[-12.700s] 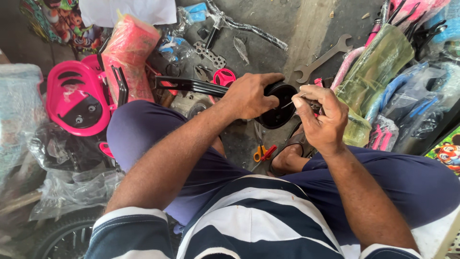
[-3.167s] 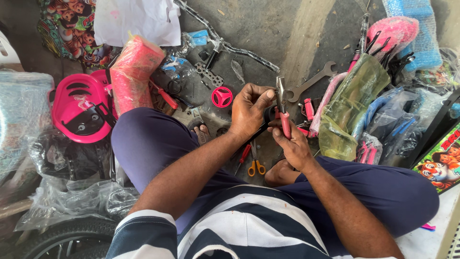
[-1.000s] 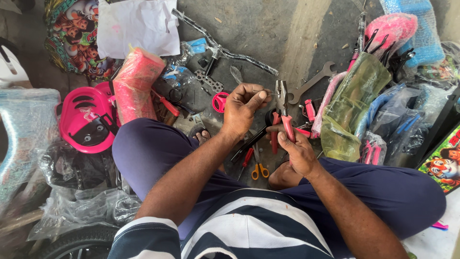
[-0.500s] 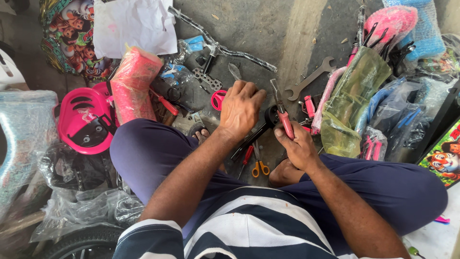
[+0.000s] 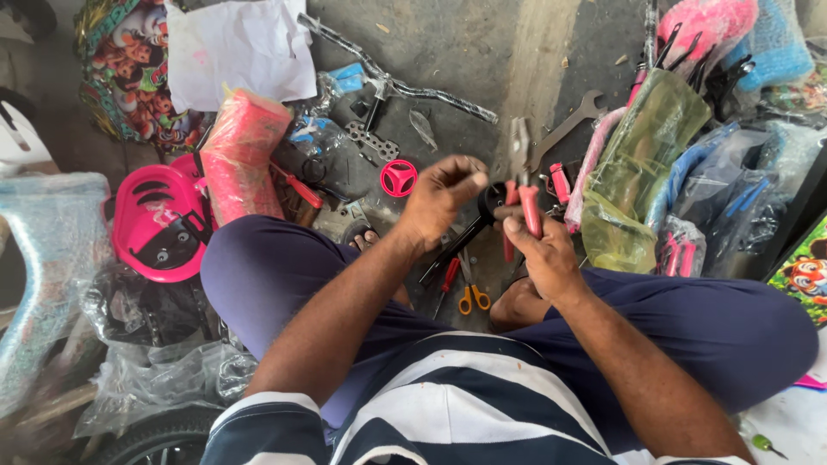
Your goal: The person sits on the floor and assembles a bicycle wheel hub with a pink plastic cap and metal hardware. They use pliers to secure a metal clip and adjust components on the hub, handling the wheel and tools repeatedly.
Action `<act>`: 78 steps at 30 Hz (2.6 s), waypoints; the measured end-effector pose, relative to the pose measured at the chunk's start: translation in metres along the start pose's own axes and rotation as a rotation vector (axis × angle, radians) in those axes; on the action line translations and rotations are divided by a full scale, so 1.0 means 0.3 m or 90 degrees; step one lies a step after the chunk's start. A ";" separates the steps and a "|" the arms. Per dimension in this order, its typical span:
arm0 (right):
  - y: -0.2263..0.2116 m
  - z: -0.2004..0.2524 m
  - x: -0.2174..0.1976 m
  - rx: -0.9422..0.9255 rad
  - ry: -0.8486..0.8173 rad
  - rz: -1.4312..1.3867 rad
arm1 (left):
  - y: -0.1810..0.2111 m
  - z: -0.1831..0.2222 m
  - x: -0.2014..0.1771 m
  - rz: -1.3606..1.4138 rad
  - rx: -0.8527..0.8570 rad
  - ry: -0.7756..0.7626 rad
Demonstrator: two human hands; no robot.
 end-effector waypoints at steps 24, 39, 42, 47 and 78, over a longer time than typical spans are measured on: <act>-0.020 -0.014 -0.048 -0.059 -0.009 0.167 | 0.174 0.047 0.019 -0.551 0.075 0.041; 0.004 0.019 -0.010 -0.022 -0.117 0.254 | 0.219 0.049 -0.022 -0.564 0.113 0.007; -0.003 0.024 -0.008 -0.026 -0.125 0.262 | 0.216 0.046 -0.033 -0.573 0.098 -0.023; 0.005 0.024 -0.012 -0.042 -0.120 0.277 | 0.210 0.047 -0.039 -0.566 0.090 -0.044; 0.183 -0.069 -0.033 0.013 0.002 0.635 | -0.114 0.046 0.009 -0.503 -0.166 0.152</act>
Point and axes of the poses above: each hand's wrist, its own z-axis away from the middle knuckle, its own x-axis out of the palm, y = z × x, the point moved 1 cm from there along -z, towards the middle knuckle, and after that the axes turned 10 degrees about -z, right-handed, at the moved point
